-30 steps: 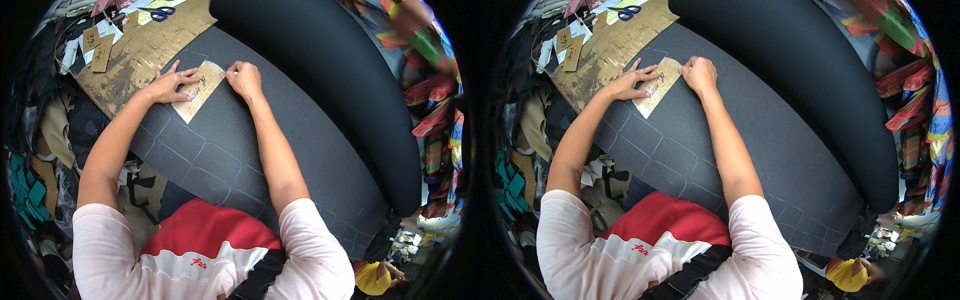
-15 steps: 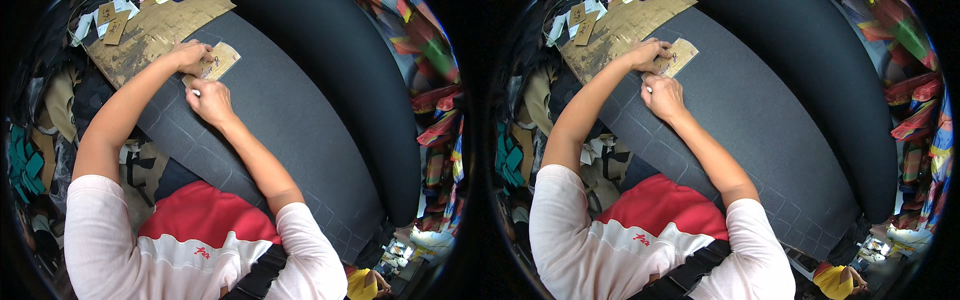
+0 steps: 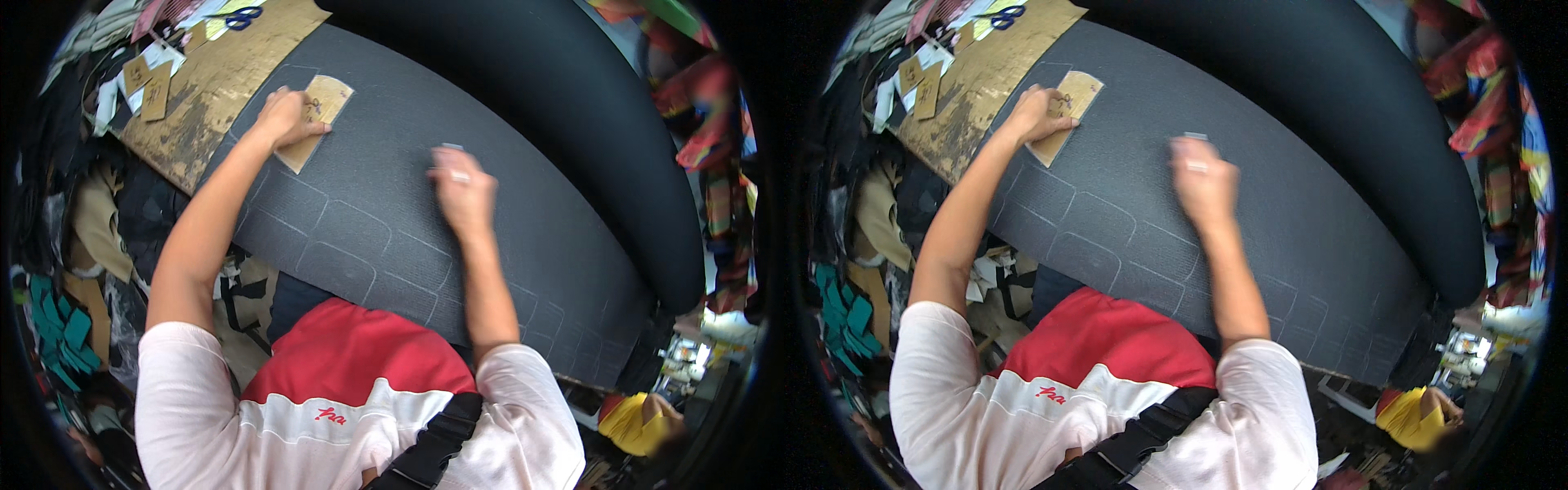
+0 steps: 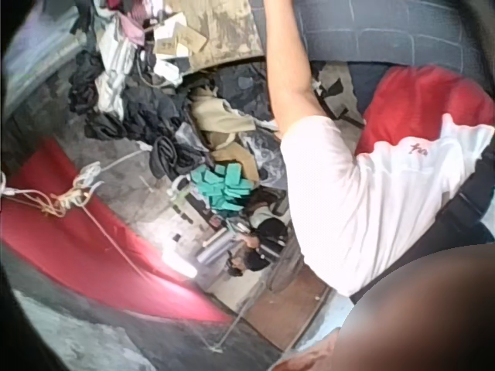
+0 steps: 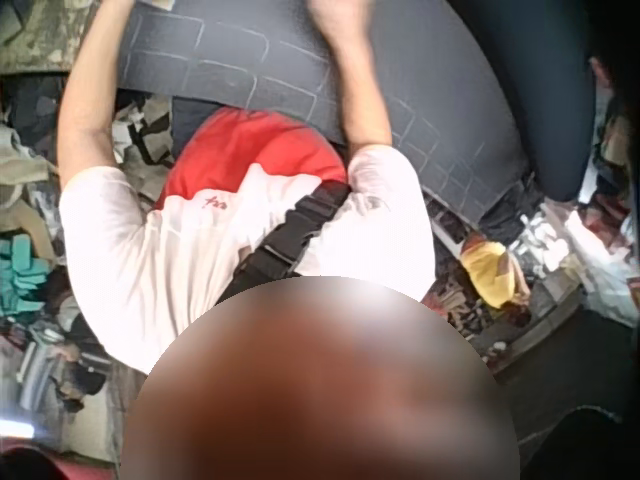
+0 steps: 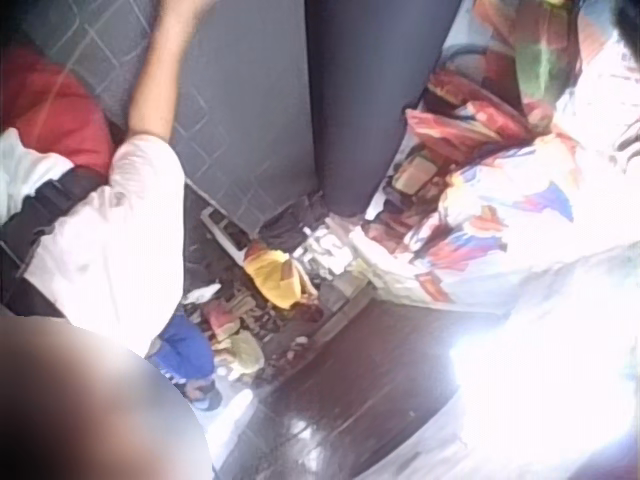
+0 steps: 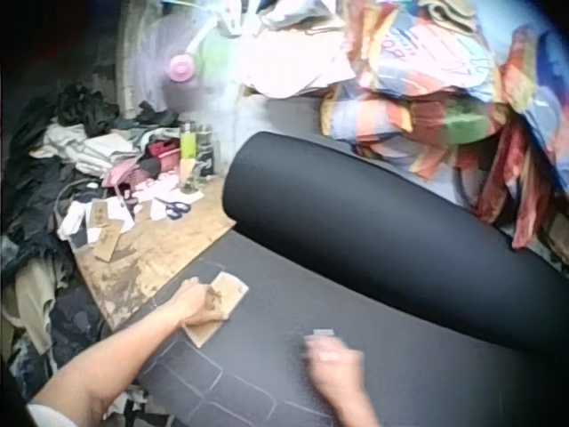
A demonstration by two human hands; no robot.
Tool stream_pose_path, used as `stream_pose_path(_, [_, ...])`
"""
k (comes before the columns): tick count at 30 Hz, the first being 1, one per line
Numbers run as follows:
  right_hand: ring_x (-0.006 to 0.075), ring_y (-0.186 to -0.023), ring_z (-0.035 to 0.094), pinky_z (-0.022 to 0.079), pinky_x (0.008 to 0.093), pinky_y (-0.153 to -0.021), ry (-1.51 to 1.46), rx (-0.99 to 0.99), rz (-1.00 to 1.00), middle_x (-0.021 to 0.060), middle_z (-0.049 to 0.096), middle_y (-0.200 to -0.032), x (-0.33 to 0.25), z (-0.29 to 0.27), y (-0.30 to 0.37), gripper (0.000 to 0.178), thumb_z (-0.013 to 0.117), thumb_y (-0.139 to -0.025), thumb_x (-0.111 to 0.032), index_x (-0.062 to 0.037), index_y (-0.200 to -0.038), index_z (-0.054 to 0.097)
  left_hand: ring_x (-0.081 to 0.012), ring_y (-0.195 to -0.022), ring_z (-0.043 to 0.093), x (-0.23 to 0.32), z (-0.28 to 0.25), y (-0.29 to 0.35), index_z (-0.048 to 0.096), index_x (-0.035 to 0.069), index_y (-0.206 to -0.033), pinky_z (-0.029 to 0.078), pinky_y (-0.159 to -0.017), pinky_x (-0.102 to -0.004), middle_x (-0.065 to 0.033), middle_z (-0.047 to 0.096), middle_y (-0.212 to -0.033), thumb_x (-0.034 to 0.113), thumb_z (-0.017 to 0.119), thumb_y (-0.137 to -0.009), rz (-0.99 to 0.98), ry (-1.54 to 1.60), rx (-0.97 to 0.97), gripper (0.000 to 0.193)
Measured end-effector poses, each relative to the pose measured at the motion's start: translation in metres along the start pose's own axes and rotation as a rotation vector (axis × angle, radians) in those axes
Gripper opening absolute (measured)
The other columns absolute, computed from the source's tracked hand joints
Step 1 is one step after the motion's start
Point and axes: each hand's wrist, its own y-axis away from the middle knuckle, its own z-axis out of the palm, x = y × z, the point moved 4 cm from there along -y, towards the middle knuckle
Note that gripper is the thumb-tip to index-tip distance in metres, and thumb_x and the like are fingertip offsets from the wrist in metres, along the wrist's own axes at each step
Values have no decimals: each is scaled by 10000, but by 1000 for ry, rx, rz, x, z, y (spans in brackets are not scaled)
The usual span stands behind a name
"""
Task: The person uses a white marker and a small cardboard template to trace rectangular outlines on a large black fabric roll. They repeatedly reposition the template and draw lines, then briefly handle a small white strip of material before continuing to mark the fabric.
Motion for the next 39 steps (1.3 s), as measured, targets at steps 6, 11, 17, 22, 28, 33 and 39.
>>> stream_pose_path(6, [340, -956, 631, 476, 487, -807, 983, 796, 1098, 160, 659, -1035, 140, -278, 178, 519, 642, -772, -487, -99, -1116, 622, -371, -1229, 434, -41, 3, 34, 476, 39, -1277, 380, -927, -565, -281, 480, -1255, 713, 736, -516, -477, -78, 281, 1049])
stream_pose_path(11, [398, -974, 608, 459, 492, -848, 944, 937, 1660, 238, 640, -1030, 171, -361, 361, 721, 587, -767, -621, 49, -1030, 623, -357, -1086, 569, -92, -6, 39, 622, -23, -1094, 422, -915, -506, -211, 607, -1140, 698, 719, -545, -578, 18, 147, 911])
stream_pose_path(17, [381, -1006, 594, 461, 434, -865, 942, 634, 1642, 252, 626, -1031, 180, -377, 390, 621, 519, -845, -531, 65, -960, 653, -383, -847, 657, -108, 5, 42, 662, -89, -943, 495, -768, -420, -258, 664, -895, 598, 724, -637, -395, -11, 280, 755])
stream_pose_path(22, [375, -1021, 593, 468, 447, -860, 927, 590, 1630, 223, 623, -1078, 163, -371, 374, 430, 573, -827, -367, 11, -1015, 657, -307, -796, 674, -128, -2, 39, 670, -81, -911, 499, -734, -379, -240, 673, -842, 418, 740, -729, -101, 311, 474, 536])
stream_pose_path(28, [372, -957, 617, 495, 453, -785, 1045, 543, 1598, 220, 641, -1014, 121, -350, 375, 368, 586, -800, -346, -25, -955, 676, -359, -807, 654, -152, -7, 25, 664, -84, -931, 488, -741, -408, -252, 666, -857, 523, 730, -681, -156, 129, 521, 660])
stream_pose_path(33, [388, -907, 618, 492, 453, -762, 982, 514, 1573, 220, 646, -956, 111, -322, 412, 336, 592, -776, -314, -18, -906, 680, -391, -813, 638, -182, -9, 35, 648, -115, -903, 483, -740, -422, -273, 652, -837, 594, 704, -659, -222, 14, 509, 752])
stream_pose_path(39, [391, -805, 624, 473, 453, -699, 889, 500, 1556, 211, 652, -832, 105, -323, 450, 305, 596, -773, -293, 5, -809, 655, -315, -805, 636, -215, -2, 65, 631, -102, -932, 477, -760, -379, -235, 656, -854, 556, 743, -659, -292, 20, 538, 721])
